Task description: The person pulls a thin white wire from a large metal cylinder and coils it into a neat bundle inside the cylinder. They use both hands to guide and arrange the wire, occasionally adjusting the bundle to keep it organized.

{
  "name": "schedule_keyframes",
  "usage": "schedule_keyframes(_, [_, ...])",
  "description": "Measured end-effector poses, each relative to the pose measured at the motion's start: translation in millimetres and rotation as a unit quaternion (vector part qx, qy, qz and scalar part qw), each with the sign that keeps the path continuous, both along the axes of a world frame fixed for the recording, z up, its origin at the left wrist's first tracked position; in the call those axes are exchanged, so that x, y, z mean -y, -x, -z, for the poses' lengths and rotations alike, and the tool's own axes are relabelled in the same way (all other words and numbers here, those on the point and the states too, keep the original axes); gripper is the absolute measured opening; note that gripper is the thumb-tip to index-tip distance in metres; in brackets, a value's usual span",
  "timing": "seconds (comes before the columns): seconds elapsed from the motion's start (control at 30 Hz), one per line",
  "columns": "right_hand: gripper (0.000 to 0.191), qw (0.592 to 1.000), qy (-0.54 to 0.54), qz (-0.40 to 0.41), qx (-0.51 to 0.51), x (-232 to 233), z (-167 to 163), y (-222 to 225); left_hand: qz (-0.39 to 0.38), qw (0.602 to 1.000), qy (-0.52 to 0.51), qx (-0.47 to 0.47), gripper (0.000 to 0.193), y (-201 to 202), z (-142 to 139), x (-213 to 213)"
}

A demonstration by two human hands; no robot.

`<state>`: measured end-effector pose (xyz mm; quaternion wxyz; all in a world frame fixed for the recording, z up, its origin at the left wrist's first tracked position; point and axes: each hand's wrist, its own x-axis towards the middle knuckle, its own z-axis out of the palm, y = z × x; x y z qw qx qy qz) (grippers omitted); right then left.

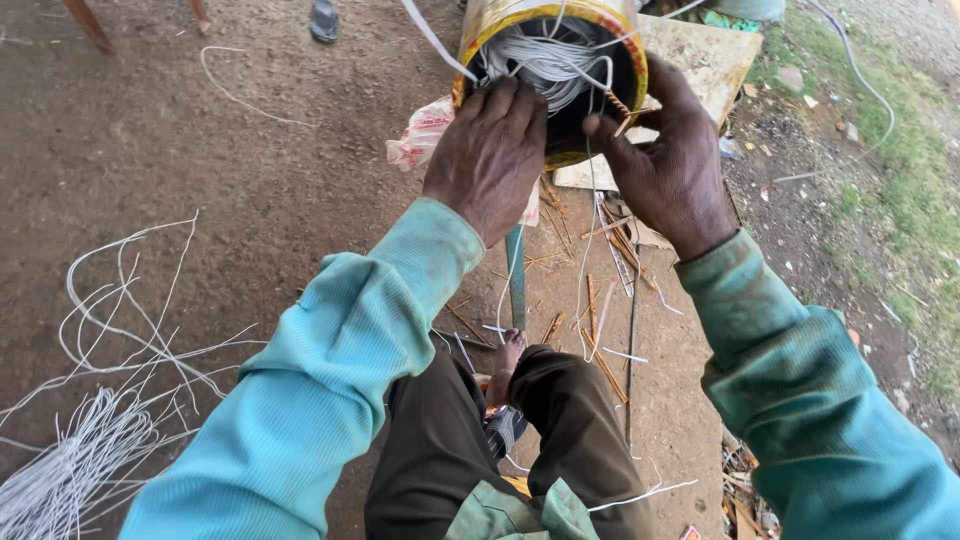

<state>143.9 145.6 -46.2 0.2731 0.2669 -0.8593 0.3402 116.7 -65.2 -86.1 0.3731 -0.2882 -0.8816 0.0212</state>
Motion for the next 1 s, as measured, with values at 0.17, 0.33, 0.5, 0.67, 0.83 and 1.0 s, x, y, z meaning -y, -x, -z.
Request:
schedule_keyframes(0.17, [0.06,0.999,0.027,0.011,-0.029,3.0,9.6,21.4,0.015,0.994,-0.041,0.1,0.034,6.9,-17.6,-1.9])
schedule_keyframes(0.33, [0.061,0.996,0.058,-0.064,-0.006,-3.8,12.0,24.0,-0.028,0.997,-0.05,0.06,0.017,15.1,-9.6,-16.1])
schedule_keyframes(0.5, [0.061,0.997,0.046,-0.059,-0.029,-6.8,11.0,23.4,-0.065,0.998,-0.023,0.008,0.041,14.5,5.6,-23.0])
schedule_keyframes(0.67, [0.052,0.991,0.057,-0.114,-0.03,-6.6,4.7,18.4,-0.068,0.995,0.01,0.076,0.032,10.6,1.0,-21.2])
schedule_keyframes(0.83, [0.021,0.997,0.022,-0.074,-0.003,-23.4,6.1,24.6,-0.04,0.991,-0.073,-0.101,0.052,-8.9,15.1,-24.9])
schedule_keyframes(1.0, [0.015,0.993,-0.066,-0.08,-0.059,-57.3,27.3,34.8,0.024,0.985,-0.152,-0.072,0.041,-17.9,35.9,-25.7])
